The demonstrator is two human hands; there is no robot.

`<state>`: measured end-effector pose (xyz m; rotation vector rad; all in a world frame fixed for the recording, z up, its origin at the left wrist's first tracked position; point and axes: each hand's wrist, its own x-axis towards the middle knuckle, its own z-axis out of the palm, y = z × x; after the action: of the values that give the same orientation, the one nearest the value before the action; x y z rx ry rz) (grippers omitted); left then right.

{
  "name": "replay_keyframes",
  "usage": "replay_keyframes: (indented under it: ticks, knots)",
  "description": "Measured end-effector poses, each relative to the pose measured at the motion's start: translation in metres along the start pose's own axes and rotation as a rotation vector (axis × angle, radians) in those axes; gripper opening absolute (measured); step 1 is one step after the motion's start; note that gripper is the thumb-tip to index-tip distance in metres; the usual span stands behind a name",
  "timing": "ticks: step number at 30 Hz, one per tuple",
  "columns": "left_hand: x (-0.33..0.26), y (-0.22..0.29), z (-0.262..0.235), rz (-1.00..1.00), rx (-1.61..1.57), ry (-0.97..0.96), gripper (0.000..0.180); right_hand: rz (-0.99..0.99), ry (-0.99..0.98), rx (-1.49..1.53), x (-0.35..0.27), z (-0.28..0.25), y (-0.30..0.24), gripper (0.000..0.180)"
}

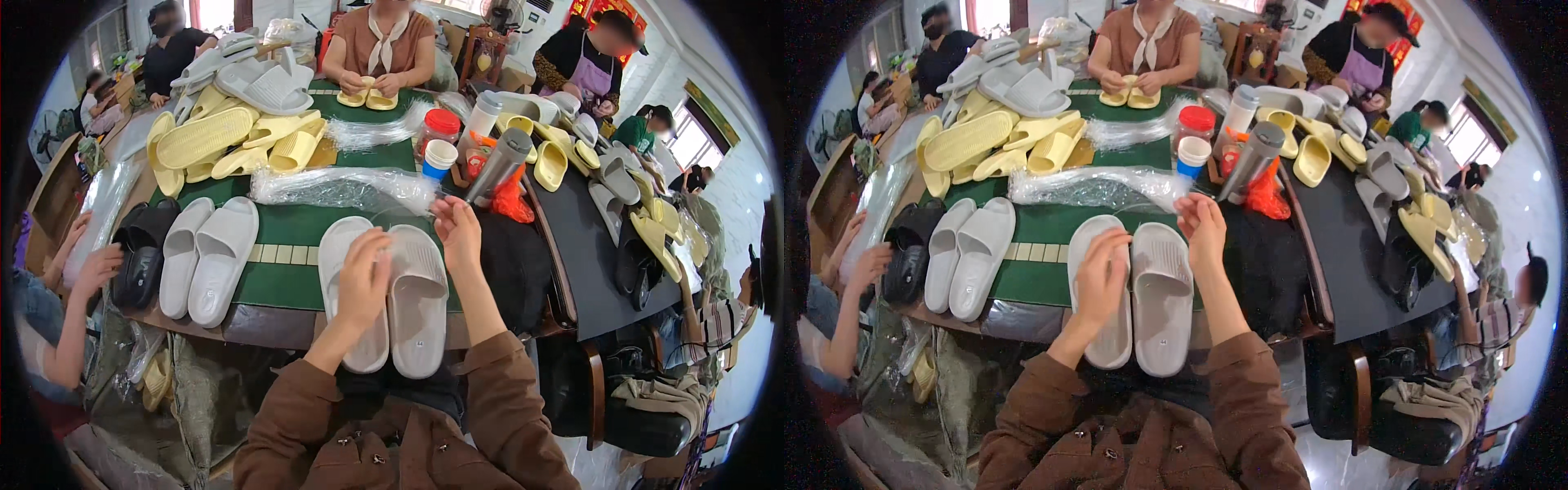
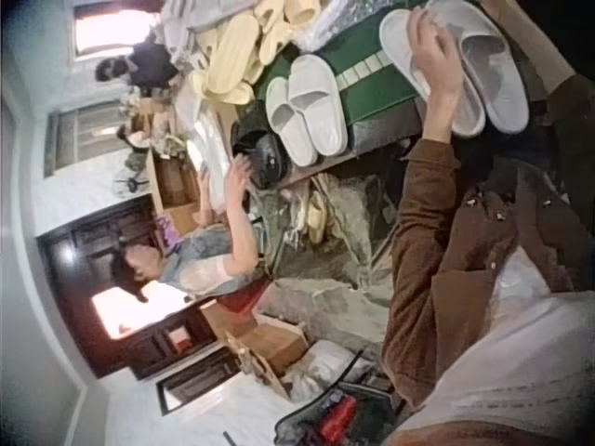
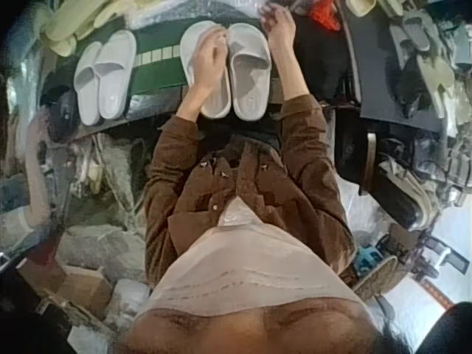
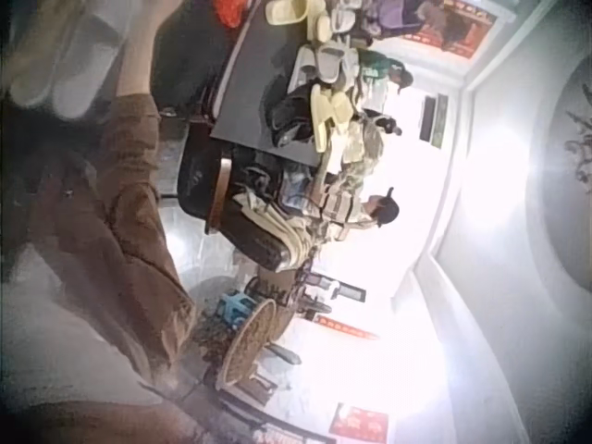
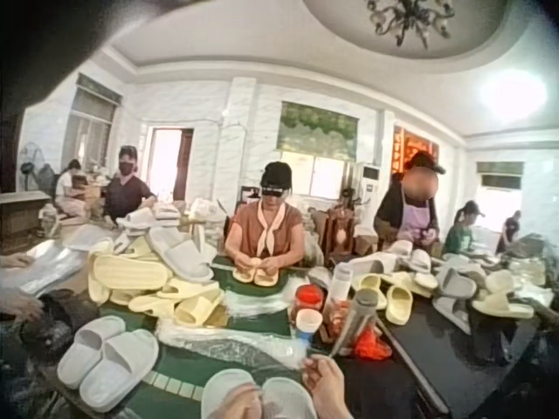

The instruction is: The person assembles pairs of plastic slippers by hand at a workbench. They pick up individual slipper halves, align them, and press them together to form complete pairs. The person handles multiple pairs of slippers in black, white, and yellow, moving them from a pile to a finished stack on the table.

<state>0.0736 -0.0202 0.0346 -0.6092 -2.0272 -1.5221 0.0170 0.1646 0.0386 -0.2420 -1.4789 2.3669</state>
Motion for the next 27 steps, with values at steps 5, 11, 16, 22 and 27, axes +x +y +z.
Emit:
replay_keyframes:
  ticks: [5,11,16,22,27]
  knots:
    - [0.006,0.01,-0.039,-0.033,-0.015,0.145,0.018,0.284,-0.481,0.307,-0.016,-0.034,-0.03,0.019]
    - [-0.014,0.019,-0.061,0.067,-0.06,0.078,0.035,0.495,-0.768,-0.128,-0.066,-0.039,-0.056,0.018]
    - [-0.033,0.043,-0.06,0.214,-0.22,-0.186,0.021,0.614,-0.938,-0.078,-0.09,-0.024,-0.051,0.022]
    - [-0.04,0.044,-0.062,-0.126,-0.127,-0.26,0.024,0.558,-0.988,-0.13,-0.102,-0.021,-0.055,0.025]
    - [-0.049,0.039,-0.067,-0.206,-0.164,-0.429,0.027,0.366,-1.036,-0.207,-0.112,-0.013,-0.059,0.023]
